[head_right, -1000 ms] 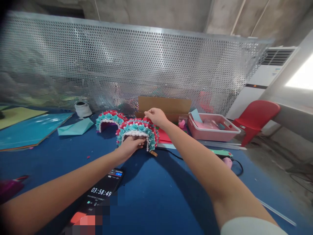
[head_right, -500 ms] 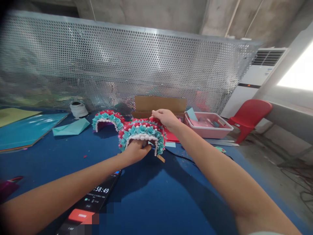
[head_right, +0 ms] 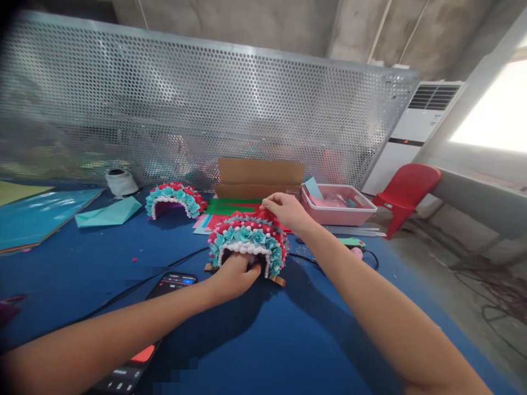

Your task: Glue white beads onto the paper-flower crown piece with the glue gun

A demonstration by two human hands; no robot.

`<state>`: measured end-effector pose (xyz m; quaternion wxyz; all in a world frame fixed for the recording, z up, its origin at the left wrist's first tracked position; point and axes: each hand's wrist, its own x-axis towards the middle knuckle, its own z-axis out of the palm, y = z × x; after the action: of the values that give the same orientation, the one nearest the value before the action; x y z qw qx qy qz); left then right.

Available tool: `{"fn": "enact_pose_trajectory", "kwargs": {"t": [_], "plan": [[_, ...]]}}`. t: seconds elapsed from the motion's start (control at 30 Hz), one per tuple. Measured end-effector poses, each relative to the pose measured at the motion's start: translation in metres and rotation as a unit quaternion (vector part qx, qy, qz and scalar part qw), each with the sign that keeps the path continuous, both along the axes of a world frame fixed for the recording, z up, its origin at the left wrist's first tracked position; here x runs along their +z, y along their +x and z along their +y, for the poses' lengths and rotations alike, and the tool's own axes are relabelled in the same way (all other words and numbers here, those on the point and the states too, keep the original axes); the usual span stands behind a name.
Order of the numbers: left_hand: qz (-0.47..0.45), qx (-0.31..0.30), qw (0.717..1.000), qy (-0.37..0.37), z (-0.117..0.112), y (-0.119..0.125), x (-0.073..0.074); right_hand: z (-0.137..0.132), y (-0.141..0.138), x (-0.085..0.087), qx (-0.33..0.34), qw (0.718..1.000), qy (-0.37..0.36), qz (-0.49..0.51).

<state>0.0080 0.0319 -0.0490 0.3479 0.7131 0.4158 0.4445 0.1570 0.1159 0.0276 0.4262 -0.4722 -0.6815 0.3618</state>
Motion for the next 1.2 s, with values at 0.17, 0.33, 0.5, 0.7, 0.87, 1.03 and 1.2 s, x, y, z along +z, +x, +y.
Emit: {"fn": "enact_pose_trajectory", "kwargs": {"t": [0.17, 0.33, 0.5, 0.7, 0.87, 1.03, 1.2], "plan": [[0.015, -0.037, 0.997, -0.070, -0.028, -0.010, -0.002, -0.017, 0.009, 0.015, -0.056, 0.993, 0.099, 0.026], [-0.086, -0.010, 0.944, -0.317, -0.073, -0.025, 0.015, -0.073, 0.014, 0.026, -0.056, 0.984, 0.167, 0.028], [-0.316, -0.008, 0.850, -0.421, -0.092, -0.029, 0.027, -0.136, 0.008, 0.002, 0.078, 0.980, 0.159, -0.090], [-0.388, -0.030, 0.811, -0.436, -0.094, -0.025, 0.010, -0.161, -0.004, -0.033, 0.154, 0.968, 0.189, -0.054], [-0.390, -0.005, 0.795, -0.464, -0.097, -0.026, -0.005, -0.163, -0.005, -0.046, 0.137, 0.982, 0.115, -0.062], [-0.385, -0.021, 0.801, -0.457, -0.100, -0.027, -0.014, -0.163, -0.003, -0.049, 0.205, 0.972, 0.079, -0.078], [-0.347, -0.012, 0.828, -0.440, -0.100, -0.029, -0.021, -0.163, -0.003, -0.052, 0.172, 0.978, 0.064, -0.096]]}}
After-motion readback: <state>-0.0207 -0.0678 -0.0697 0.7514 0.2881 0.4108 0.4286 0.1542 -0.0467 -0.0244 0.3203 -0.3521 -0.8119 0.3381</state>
